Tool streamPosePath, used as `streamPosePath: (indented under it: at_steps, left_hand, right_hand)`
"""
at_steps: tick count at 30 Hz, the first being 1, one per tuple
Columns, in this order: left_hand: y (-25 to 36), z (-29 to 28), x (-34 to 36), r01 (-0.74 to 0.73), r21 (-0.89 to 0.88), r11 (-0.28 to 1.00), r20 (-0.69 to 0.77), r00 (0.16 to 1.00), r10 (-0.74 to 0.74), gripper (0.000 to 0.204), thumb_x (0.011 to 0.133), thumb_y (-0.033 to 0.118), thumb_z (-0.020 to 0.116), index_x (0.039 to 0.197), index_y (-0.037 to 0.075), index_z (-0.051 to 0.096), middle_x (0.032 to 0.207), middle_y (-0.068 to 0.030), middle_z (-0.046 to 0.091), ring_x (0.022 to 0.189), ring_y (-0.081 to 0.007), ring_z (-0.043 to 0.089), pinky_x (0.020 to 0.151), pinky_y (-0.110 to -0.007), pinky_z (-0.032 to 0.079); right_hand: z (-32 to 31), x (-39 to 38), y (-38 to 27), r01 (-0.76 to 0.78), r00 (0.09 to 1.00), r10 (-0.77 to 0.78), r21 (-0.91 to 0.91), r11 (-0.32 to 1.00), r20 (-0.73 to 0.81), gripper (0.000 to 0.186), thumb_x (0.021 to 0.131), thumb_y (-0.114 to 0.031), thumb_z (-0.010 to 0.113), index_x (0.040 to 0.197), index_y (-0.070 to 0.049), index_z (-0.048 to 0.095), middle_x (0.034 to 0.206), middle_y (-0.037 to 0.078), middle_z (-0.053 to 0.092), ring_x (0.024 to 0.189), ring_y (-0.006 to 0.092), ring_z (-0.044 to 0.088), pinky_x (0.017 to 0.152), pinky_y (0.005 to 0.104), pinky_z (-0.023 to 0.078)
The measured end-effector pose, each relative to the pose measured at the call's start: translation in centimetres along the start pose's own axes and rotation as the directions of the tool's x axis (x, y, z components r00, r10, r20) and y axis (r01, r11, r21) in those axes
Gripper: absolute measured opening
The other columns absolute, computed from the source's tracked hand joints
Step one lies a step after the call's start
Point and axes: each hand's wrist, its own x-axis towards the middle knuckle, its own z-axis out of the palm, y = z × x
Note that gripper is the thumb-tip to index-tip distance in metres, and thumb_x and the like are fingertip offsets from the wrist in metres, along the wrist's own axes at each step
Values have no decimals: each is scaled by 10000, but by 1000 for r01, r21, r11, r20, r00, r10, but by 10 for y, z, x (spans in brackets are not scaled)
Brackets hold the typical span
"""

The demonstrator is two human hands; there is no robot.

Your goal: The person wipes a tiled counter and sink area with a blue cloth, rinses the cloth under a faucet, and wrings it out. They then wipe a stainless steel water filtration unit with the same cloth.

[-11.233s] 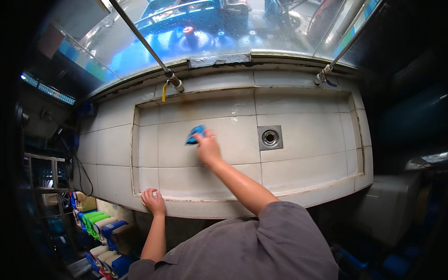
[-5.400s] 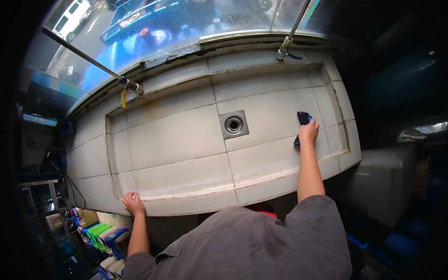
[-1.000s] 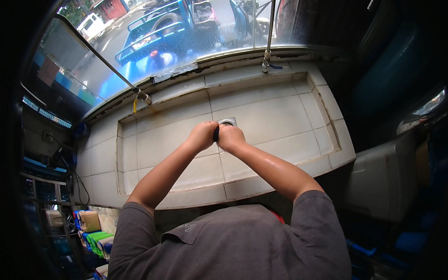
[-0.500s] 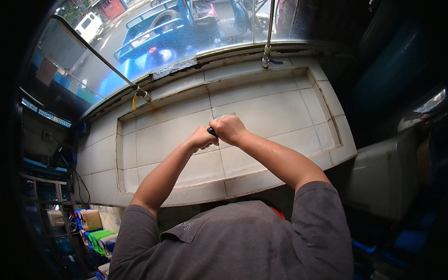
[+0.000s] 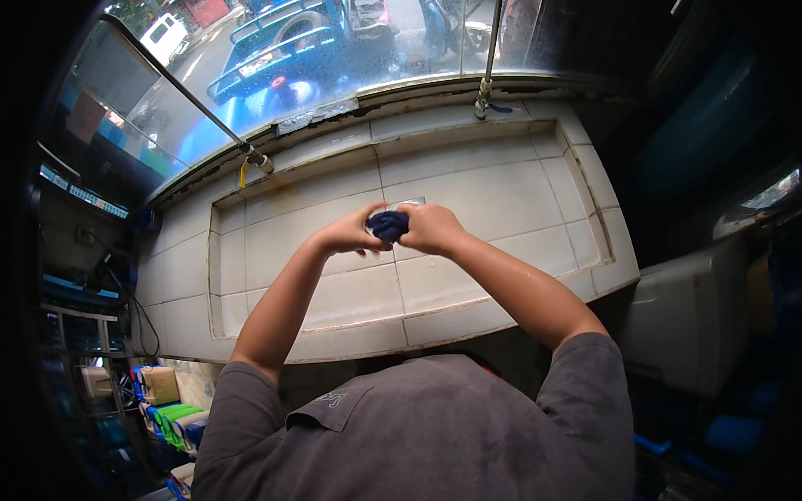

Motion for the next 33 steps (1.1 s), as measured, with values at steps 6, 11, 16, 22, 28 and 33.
streamPosePath:
  at_steps: [6, 11, 16, 22, 28, 33]
  left_hand:
    - [2, 21, -33, -421, 854, 306, -39, 534, 845, 922, 611, 74, 774, 1426, 236, 374, 1451, -136, 369, 1321, -367, 376, 1089, -528, 319]
    - [12, 36, -37, -446, 894, -50, 194, 284, 939, 615, 789, 105, 594, 1369, 276, 486, 1385, -60, 476, 1119, -256, 520, 904, -381, 504]
    - [17, 39, -31, -426, 905, -17, 185, 355, 916, 570, 731, 166, 618, 1295, 142, 537, 991, -3, 582, 732, -148, 548, 569, -264, 508]
    - [16, 48, -12, -187, 940, 285, -73, 707, 703, 243, 692, 162, 670, 912, 92, 593, 826, -45, 617, 775, -224, 618, 587, -331, 542]
    - [20, 43, 11, -24, 836, 548, -273, 849, 453, 82, 738, 107, 647, 803, 62, 624, 759, -160, 657, 730, -342, 665, 644, -419, 537]
    - [8, 37, 20, 34, 634, 772, -350, 904, 248, 96, 760, 115, 643, 831, 55, 667, 809, -183, 674, 767, -373, 645, 665, -435, 512]
  right_hand:
    - [-8, -15, 20, -572, 813, -42, 810, 126, 581, 177, 770, -182, 615, 693, -148, 460, 558, -17, 393, 411, 87, 315, 382, 250, 225]
    - [11, -27, 2, -718, 634, -429, 696, -18, 643, 313, 866, -406, 564, 702, -157, 466, 553, -13, 367, 452, 110, 345, 386, 239, 212]
    - [1, -17, -5, -683, 599, -337, 683, 258, 726, 174, 852, -260, 622, 758, -147, 527, 565, -18, 371, 443, 85, 324, 387, 237, 227]
    - [-8, -11, -19, -599, 728, 139, 525, 604, 671, 204, 754, -217, 655, 674, -84, 523, 558, 17, 453, 437, 108, 413, 382, 273, 279]
    - [0, 6, -28, -368, 889, 369, -56, 928, 272, 205, 738, -259, 703, 879, -115, 666, 861, 104, 698, 856, 258, 665, 686, 385, 516]
    - [11, 12, -19, -82, 994, 100, -291, 953, 46, 142, 777, -218, 640, 886, -127, 653, 827, 97, 698, 803, 288, 671, 661, 401, 528]
